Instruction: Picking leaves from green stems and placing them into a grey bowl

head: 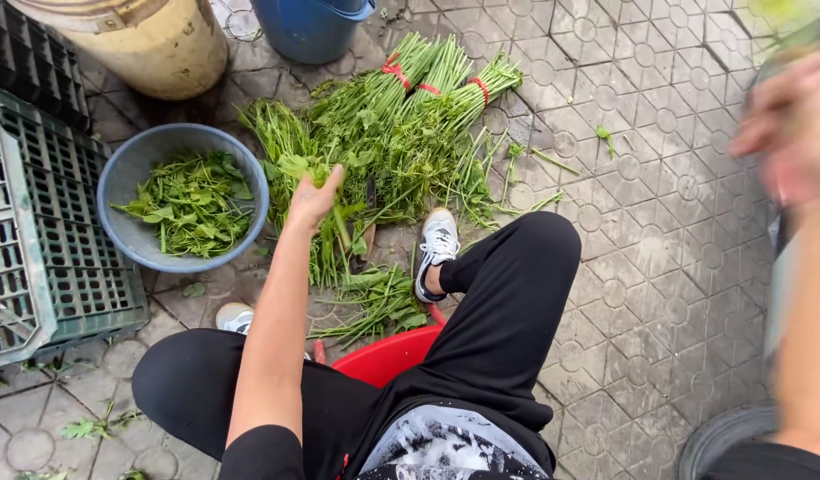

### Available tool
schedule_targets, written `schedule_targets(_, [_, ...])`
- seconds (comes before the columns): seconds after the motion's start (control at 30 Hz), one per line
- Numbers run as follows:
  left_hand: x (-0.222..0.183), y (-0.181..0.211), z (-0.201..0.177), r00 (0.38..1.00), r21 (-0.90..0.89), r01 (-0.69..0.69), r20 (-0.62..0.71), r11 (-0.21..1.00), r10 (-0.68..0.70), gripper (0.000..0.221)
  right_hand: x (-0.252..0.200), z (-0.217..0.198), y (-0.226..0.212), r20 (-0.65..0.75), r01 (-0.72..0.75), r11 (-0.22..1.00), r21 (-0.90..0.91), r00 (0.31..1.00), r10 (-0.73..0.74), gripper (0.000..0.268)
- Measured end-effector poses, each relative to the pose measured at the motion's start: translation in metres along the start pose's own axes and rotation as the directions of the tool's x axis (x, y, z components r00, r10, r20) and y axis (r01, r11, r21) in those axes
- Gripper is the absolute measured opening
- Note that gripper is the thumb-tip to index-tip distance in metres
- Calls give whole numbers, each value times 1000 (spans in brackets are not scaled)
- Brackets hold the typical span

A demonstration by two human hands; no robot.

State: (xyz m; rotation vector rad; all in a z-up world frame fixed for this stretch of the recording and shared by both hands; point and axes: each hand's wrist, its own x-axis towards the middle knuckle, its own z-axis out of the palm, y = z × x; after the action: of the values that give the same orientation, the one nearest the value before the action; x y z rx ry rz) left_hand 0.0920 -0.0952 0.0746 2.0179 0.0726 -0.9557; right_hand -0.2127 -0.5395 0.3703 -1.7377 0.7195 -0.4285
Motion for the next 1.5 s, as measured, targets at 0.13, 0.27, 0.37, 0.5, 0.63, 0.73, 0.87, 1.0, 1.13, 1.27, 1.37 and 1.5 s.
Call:
schedule_targets(0.13, [-18,30,-5,997,236,-48,68,970,33,115,-29,137,58,140,-227,896,382,972,186,17])
schedule_targets(0.27, [18,3,-6,948,780,-35,-171,624,267,89,-54,204,120,166,-200,740,642,979,121,17])
schedule_targets(0.37, [7,7,-10,911,731,-122,-187,672,368,73,-76,226,133,258,-243,658,713,963,76,22])
schedule_targets(0.5, [-88,67,-3,834,124,-551,105,825,541,40,-100,259,151,290,-162,735,659,956,-48,24])
schedule_targets(0.63, [-102,76,28,733,-456,-544,151,705,663,78,-114,313,193,383,21,910,414,903,-195,30])
schedule_targets(0.73, [-85,61,31,750,-525,-543,49,656,660,81,-130,347,199,483,122,980,158,856,-185,35])
schedule_targets(0.87, [-74,31,8,762,-443,-592,-34,674,647,45,-144,354,108,654,242,926,-289,756,7,46])
schedule_targets(1.0, [-74,11,-51,772,-307,-618,-64,724,632,29,-116,335,57,805,628,707,-325,576,-142,37])
schedule_targets(1.13, [-98,-1,-102,765,-148,-641,-35,754,643,26,-44,309,55,571,745,606,-279,637,-519,37])
schedule_targets(1.27, [-120,-1,-118,780,-130,-622,-14,772,626,27,0,322,28,515,851,247,-464,486,-706,76])
schedule_targets(1.37, [-123,-8,-124,805,-268,-569,12,777,594,26,20,357,30,699,888,315,-334,458,-550,114])
schedule_targets(1.5, [-122,-9,-136,804,-193,-577,38,793,594,24,48,375,51,796,465,825,-320,605,-32,43])
